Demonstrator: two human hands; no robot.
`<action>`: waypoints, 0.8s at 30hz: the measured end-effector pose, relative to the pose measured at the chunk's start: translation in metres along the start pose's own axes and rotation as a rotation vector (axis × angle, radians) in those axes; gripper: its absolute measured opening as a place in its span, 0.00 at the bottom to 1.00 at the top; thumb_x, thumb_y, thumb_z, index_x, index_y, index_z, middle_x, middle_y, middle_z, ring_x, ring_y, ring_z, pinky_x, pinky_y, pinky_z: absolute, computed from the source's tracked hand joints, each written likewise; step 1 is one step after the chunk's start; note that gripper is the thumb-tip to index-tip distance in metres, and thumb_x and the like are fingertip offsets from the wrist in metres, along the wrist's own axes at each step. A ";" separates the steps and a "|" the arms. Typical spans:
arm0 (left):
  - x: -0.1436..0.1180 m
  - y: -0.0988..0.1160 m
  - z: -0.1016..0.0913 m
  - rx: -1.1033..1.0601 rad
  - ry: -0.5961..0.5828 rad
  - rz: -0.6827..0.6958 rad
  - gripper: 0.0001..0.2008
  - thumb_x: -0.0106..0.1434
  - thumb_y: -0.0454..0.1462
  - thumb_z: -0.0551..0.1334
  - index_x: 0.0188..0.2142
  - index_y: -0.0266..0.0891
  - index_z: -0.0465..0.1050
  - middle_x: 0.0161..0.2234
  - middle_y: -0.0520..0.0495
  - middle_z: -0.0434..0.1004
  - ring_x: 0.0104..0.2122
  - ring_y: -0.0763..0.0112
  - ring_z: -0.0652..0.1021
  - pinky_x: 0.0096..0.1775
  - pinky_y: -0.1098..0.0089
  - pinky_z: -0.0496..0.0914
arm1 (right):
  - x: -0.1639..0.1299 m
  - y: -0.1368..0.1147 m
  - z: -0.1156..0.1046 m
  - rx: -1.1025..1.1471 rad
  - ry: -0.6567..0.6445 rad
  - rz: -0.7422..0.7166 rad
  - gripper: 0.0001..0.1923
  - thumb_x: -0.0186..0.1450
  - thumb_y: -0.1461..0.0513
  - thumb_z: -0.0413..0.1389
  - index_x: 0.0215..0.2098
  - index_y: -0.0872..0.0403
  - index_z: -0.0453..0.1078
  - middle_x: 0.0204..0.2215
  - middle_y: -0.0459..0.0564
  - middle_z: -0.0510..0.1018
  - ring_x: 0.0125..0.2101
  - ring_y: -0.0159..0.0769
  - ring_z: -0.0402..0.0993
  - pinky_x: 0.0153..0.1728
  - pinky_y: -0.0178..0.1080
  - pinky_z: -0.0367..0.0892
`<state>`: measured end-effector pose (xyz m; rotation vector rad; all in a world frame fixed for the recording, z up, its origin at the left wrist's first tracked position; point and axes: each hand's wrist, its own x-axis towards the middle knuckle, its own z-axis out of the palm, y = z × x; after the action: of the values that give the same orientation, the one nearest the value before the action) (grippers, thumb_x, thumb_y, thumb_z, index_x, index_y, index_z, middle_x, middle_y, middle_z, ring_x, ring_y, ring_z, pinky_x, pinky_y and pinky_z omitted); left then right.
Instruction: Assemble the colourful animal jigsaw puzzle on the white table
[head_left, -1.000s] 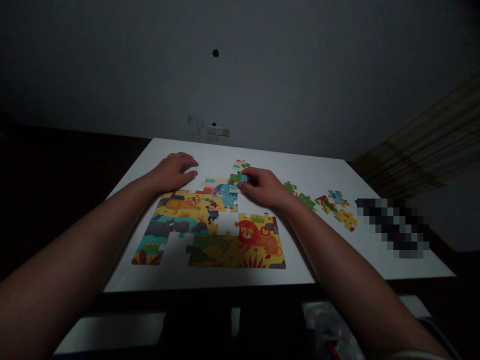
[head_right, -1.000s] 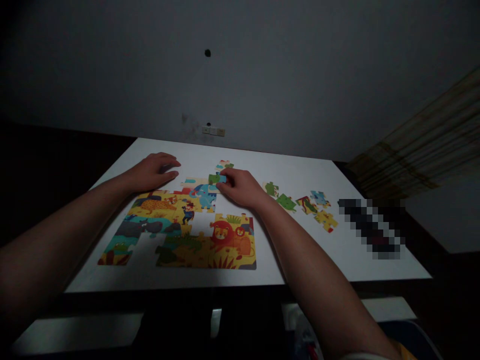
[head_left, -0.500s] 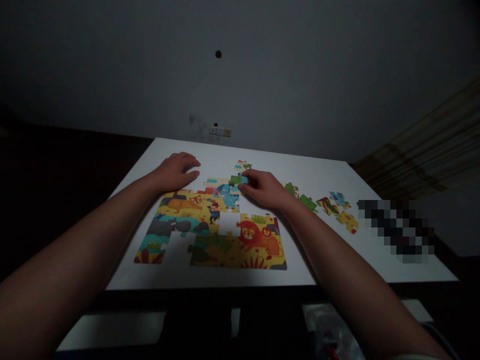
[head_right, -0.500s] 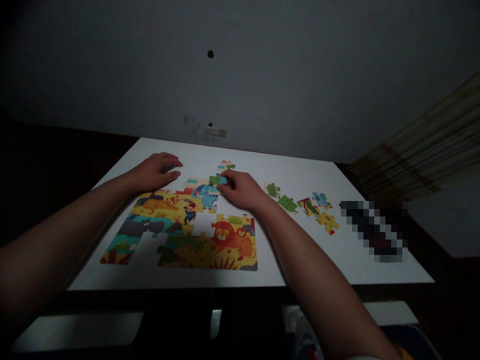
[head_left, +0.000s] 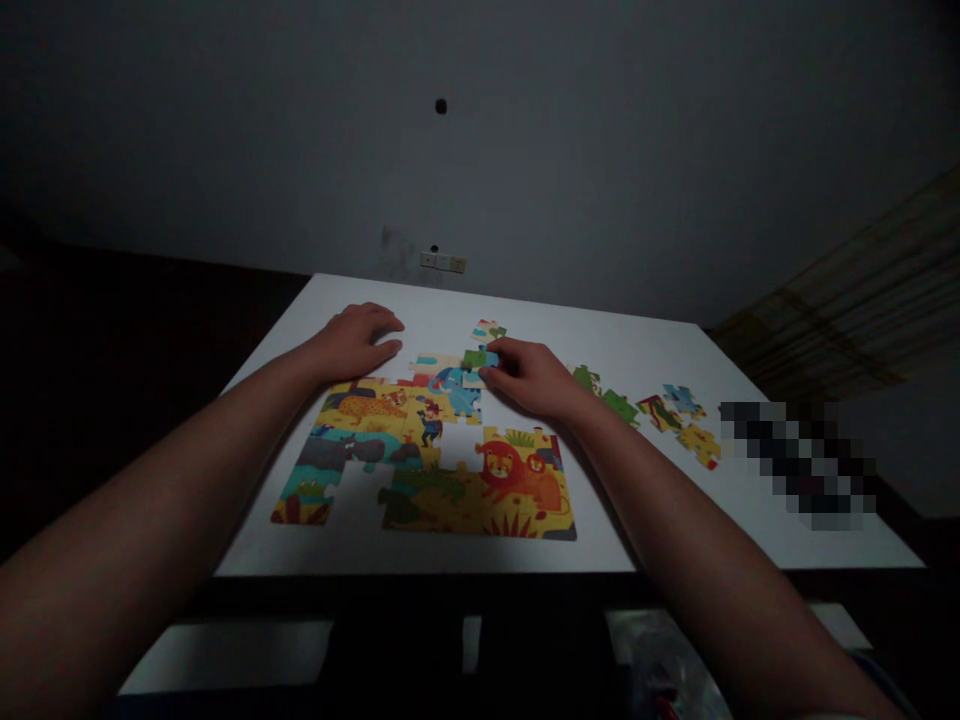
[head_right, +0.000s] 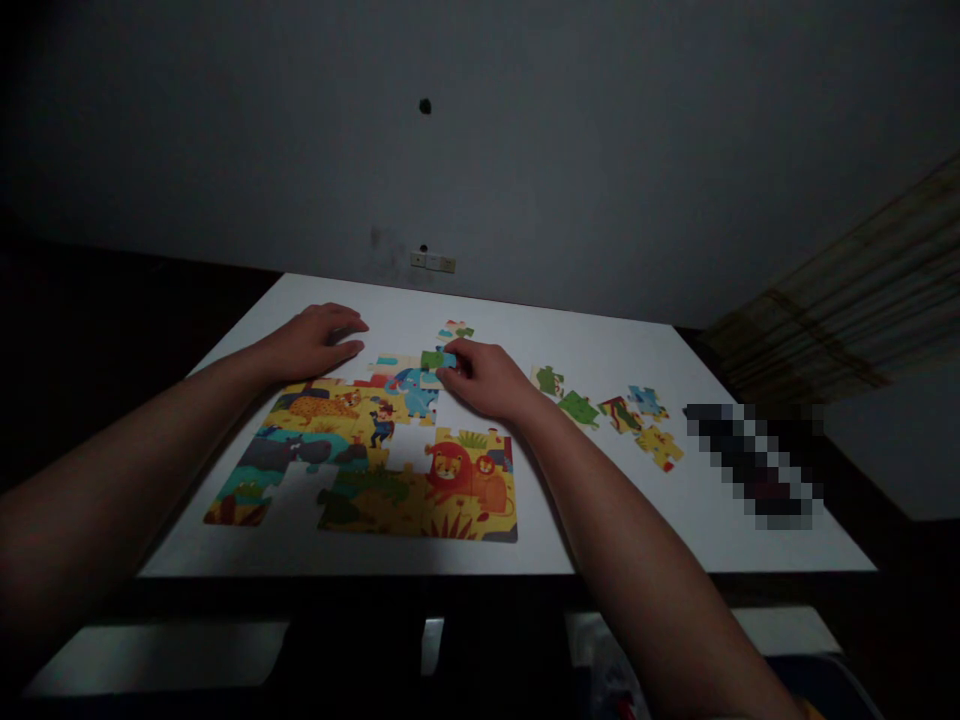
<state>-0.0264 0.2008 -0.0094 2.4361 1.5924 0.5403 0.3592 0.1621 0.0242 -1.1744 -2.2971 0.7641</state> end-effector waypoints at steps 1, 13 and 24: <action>0.000 0.000 0.000 -0.002 0.001 0.000 0.28 0.75 0.57 0.63 0.61 0.46 0.89 0.68 0.33 0.88 0.70 0.34 0.82 0.75 0.32 0.75 | 0.000 0.000 0.000 -0.004 0.002 -0.002 0.13 0.78 0.49 0.65 0.50 0.48 0.81 0.35 0.50 0.83 0.36 0.45 0.76 0.40 0.47 0.66; -0.001 0.004 -0.001 0.002 -0.014 -0.025 0.29 0.75 0.57 0.63 0.63 0.46 0.89 0.70 0.34 0.87 0.72 0.34 0.81 0.77 0.33 0.72 | 0.000 -0.002 -0.001 -0.018 0.006 -0.012 0.16 0.77 0.47 0.66 0.51 0.49 0.83 0.36 0.52 0.85 0.35 0.47 0.77 0.41 0.48 0.67; 0.000 0.002 0.001 -0.021 -0.001 -0.016 0.28 0.74 0.58 0.63 0.61 0.47 0.89 0.69 0.34 0.88 0.71 0.34 0.81 0.75 0.30 0.74 | -0.002 0.001 -0.001 -0.017 -0.013 0.003 0.12 0.81 0.50 0.65 0.52 0.50 0.82 0.38 0.53 0.85 0.37 0.47 0.76 0.43 0.50 0.67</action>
<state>-0.0248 0.2000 -0.0096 2.4063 1.5968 0.5504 0.3619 0.1609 0.0240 -1.1834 -2.3169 0.7570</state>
